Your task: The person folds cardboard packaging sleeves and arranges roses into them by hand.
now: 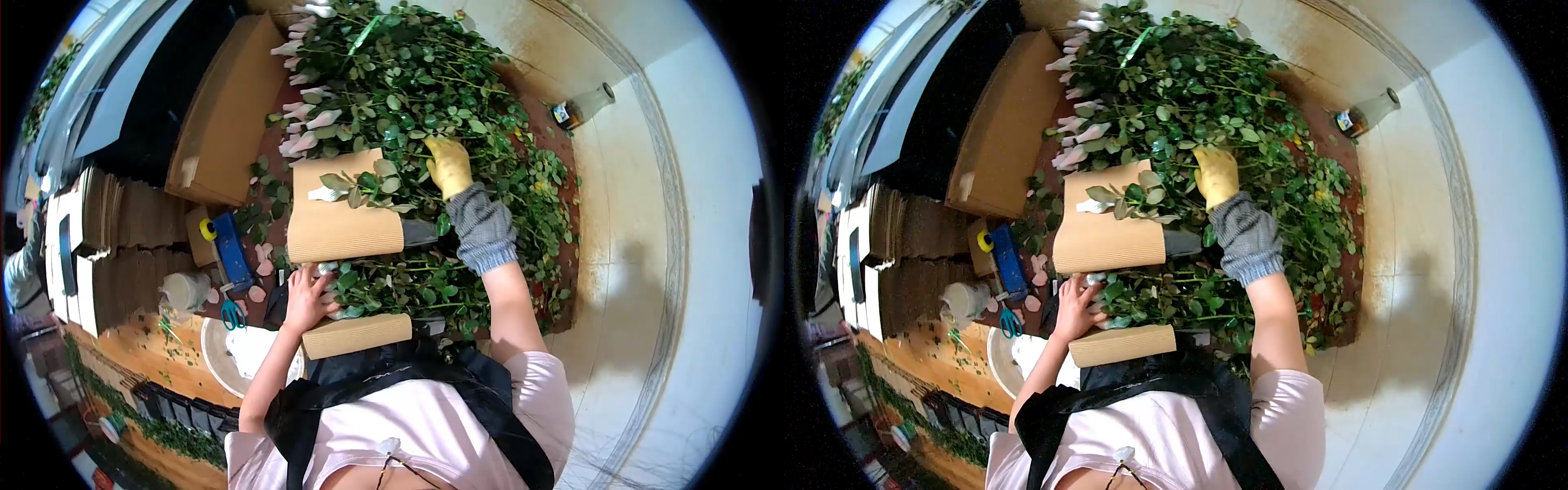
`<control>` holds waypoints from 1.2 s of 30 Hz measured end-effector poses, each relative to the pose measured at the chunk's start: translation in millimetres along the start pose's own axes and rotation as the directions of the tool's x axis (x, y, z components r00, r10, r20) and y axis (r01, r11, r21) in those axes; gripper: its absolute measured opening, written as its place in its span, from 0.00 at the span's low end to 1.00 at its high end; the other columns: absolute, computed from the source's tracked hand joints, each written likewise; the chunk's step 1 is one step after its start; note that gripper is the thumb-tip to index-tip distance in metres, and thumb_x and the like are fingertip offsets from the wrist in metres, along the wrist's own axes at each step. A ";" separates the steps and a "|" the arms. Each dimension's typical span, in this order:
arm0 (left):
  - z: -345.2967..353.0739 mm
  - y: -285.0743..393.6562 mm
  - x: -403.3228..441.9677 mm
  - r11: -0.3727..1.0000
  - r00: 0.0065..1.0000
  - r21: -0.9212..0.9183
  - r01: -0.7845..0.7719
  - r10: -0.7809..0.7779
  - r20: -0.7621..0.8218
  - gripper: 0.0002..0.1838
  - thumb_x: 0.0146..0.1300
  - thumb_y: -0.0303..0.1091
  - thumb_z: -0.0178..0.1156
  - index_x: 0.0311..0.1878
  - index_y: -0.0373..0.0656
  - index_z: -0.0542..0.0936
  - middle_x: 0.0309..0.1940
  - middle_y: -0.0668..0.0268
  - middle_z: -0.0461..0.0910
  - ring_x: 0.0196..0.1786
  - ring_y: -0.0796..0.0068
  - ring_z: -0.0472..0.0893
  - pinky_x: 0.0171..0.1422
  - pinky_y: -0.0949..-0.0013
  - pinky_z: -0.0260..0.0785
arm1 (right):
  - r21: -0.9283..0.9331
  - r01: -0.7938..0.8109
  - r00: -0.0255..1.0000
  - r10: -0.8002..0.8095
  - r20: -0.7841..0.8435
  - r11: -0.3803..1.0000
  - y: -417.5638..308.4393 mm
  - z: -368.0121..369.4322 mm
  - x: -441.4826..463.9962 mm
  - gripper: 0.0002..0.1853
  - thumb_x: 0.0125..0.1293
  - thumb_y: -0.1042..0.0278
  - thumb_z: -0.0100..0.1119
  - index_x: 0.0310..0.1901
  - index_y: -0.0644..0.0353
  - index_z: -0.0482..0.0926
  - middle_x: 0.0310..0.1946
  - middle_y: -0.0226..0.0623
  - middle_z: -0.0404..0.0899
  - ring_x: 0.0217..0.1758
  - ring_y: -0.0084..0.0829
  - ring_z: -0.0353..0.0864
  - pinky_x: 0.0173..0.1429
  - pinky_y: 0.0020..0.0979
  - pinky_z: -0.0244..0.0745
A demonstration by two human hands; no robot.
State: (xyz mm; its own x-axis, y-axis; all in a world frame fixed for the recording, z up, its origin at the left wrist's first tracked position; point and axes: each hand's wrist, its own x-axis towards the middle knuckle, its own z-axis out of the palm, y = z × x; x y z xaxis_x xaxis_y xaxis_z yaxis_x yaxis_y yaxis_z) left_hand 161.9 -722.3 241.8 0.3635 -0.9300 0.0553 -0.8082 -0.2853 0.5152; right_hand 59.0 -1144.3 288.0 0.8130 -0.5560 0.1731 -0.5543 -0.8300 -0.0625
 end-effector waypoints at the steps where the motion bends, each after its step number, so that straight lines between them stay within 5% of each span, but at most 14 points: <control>1: -0.8 -0.1 0.2 1.000 1.000 -0.024 0.009 -0.009 0.011 0.36 0.39 0.43 0.77 0.57 0.49 0.80 0.61 0.51 0.70 0.64 0.48 0.69 0.71 0.46 0.58 | -0.196 -0.019 0.992 0.044 0.121 0.980 1.5 23.3 2.7 0.19 0.62 0.72 0.62 0.56 0.54 0.81 0.53 0.42 0.83 0.56 0.43 0.81 0.61 0.37 0.75; 3: -4.4 1.2 0.5 0.999 0.998 -0.025 0.042 -0.041 0.047 0.36 0.38 0.42 0.77 0.57 0.49 0.80 0.60 0.52 0.70 0.63 0.48 0.69 0.70 0.46 0.58 | -0.152 -0.022 0.996 0.035 0.084 0.988 7.1 49.7 15.2 0.03 0.56 0.71 0.62 0.31 0.59 0.83 0.36 0.37 0.84 0.50 0.36 0.82 0.53 0.37 0.76; 6: -2.5 1.0 -2.6 0.999 0.999 -0.020 0.040 -0.040 0.014 0.36 0.38 0.42 0.77 0.57 0.50 0.81 0.59 0.52 0.70 0.63 0.48 0.69 0.71 0.46 0.58 | -0.270 -0.201 0.979 0.181 -0.096 0.942 -7.6 -21.0 36.7 0.03 0.55 0.71 0.61 0.29 0.58 0.83 0.32 0.37 0.84 0.42 0.36 0.84 0.48 0.38 0.76; 9: -5.8 1.7 -0.9 0.997 1.000 -0.076 0.025 -0.026 -0.007 0.35 0.39 0.42 0.77 0.57 0.50 0.80 0.58 0.52 0.70 0.64 0.50 0.69 0.72 0.47 0.57 | -0.274 -0.140 0.805 -0.051 -0.591 0.951 18.5 -94.7 10.7 0.05 0.61 0.71 0.60 0.37 0.60 0.83 0.35 0.39 0.86 0.38 0.38 0.84 0.49 0.38 0.76; 15: 19.5 -13.4 -9.5 0.984 0.998 -0.177 0.020 -0.031 -0.059 0.40 0.41 0.44 0.76 0.63 0.53 0.76 0.64 0.48 0.65 0.65 0.45 0.66 0.73 0.44 0.53 | 0.358 -0.195 0.900 0.312 -0.305 0.913 60.0 -147.7 -87.0 0.13 0.70 0.72 0.57 0.53 0.63 0.81 0.51 0.46 0.84 0.54 0.40 0.83 0.61 0.35 0.74; 17: 20.5 -11.0 -9.6 0.995 0.996 -0.101 0.024 -0.033 -0.087 0.40 0.43 0.46 0.74 0.64 0.53 0.75 0.64 0.48 0.65 0.65 0.46 0.66 0.73 0.44 0.53 | 0.413 -0.246 0.946 0.310 -0.095 0.877 25.3 -176.9 -125.1 0.15 0.71 0.70 0.59 0.56 0.63 0.82 0.53 0.40 0.84 0.56 0.34 0.81 0.63 0.31 0.73; 20: 23.4 -15.9 -11.3 0.996 0.995 -0.057 0.075 -0.071 0.073 0.41 0.43 0.47 0.73 0.64 0.49 0.74 0.63 0.48 0.68 0.68 0.48 0.66 0.74 0.45 0.53 | 0.667 -0.074 0.993 -0.006 0.118 0.741 -16.7 -158.7 -179.6 0.12 0.70 0.66 0.64 0.54 0.51 0.84 0.53 0.36 0.85 0.57 0.32 0.81 0.63 0.33 0.75; 23: 4.6 -10.5 -7.7 0.948 0.993 -0.308 0.085 -0.106 -0.052 0.39 0.40 0.48 0.74 0.59 0.43 0.78 0.62 0.49 0.71 0.68 0.50 0.68 0.75 0.47 0.54 | 0.482 -0.200 0.958 0.068 0.278 0.853 -68.7 -111.4 -219.3 0.13 0.67 0.72 0.63 0.53 0.52 0.85 0.48 0.41 0.86 0.50 0.37 0.84 0.55 0.35 0.79; 25: 5.1 -6.4 -8.6 0.998 0.998 -0.044 0.055 -0.055 -0.003 0.32 0.41 0.47 0.73 0.51 0.42 0.83 0.52 0.52 0.75 0.63 0.51 0.71 0.74 0.48 0.56 | 0.198 -0.163 0.982 0.139 0.128 0.967 -87.9 -83.8 -237.3 0.15 0.63 0.76 0.63 0.52 0.56 0.84 0.47 0.43 0.85 0.48 0.42 0.84 0.52 0.37 0.80; 28: 13.7 -11.4 -10.2 0.992 0.996 -0.124 0.033 -0.043 -0.081 0.32 0.42 0.46 0.72 0.53 0.44 0.83 0.51 0.53 0.74 0.61 0.52 0.71 0.74 0.48 0.56 | -0.026 -0.144 0.975 0.138 -0.172 0.989 -114.4 -76.0 -239.3 0.16 0.60 0.76 0.64 0.50 0.60 0.84 0.42 0.42 0.86 0.41 0.42 0.84 0.48 0.38 0.80; 29: 11.4 -10.9 -9.9 0.992 0.998 -0.122 0.040 -0.045 -0.038 0.32 0.42 0.46 0.71 0.54 0.44 0.82 0.52 0.53 0.73 0.61 0.52 0.70 0.73 0.49 0.56 | -0.033 -0.199 0.963 0.190 -0.192 0.979 -115.6 -60.2 -244.3 0.15 0.61 0.76 0.62 0.50 0.61 0.84 0.42 0.41 0.86 0.40 0.39 0.84 0.48 0.36 0.80; 30: 10.5 -11.6 -9.5 0.992 0.999 -0.120 0.027 -0.032 -0.041 0.33 0.42 0.46 0.71 0.55 0.44 0.82 0.52 0.53 0.73 0.60 0.51 0.70 0.73 0.49 0.56 | 0.460 -0.593 0.757 0.652 0.039 0.661 -113.0 -33.3 -250.0 0.14 0.62 0.75 0.61 0.50 0.59 0.84 0.44 0.40 0.86 0.44 0.40 0.84 0.49 0.38 0.80; 33: 20.7 -13.6 -9.9 0.993 0.998 -0.117 -0.005 -0.003 -0.067 0.33 0.43 0.45 0.71 0.55 0.43 0.81 0.52 0.52 0.72 0.60 0.50 0.70 0.73 0.49 0.55 | -0.082 -0.112 0.971 0.092 -0.222 0.990 -66.9 60.1 -284.2 0.13 0.65 0.70 0.63 0.49 0.63 0.84 0.42 0.44 0.86 0.39 0.45 0.84 0.47 0.39 0.82; 36: 13.1 -21.1 -19.0 0.980 0.999 -0.199 0.014 -0.024 -0.048 0.32 0.48 0.45 0.72 0.59 0.47 0.79 0.58 0.49 0.69 0.65 0.46 0.67 0.72 0.49 0.58 | 0.240 -0.228 0.973 0.211 0.095 0.944 -71.9 -0.4 -261.5 0.14 0.65 0.70 0.59 0.50 0.61 0.84 0.47 0.48 0.85 0.45 0.49 0.84 0.52 0.41 0.80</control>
State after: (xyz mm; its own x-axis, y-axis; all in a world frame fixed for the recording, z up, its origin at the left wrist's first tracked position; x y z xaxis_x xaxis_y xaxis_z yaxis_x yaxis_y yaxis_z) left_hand 166.0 -701.6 218.7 0.4046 -0.9106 0.0843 -0.6946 -0.2460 0.6760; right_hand -113.8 -939.2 247.6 0.6912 -0.7200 0.0623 -0.6654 -0.6677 -0.3339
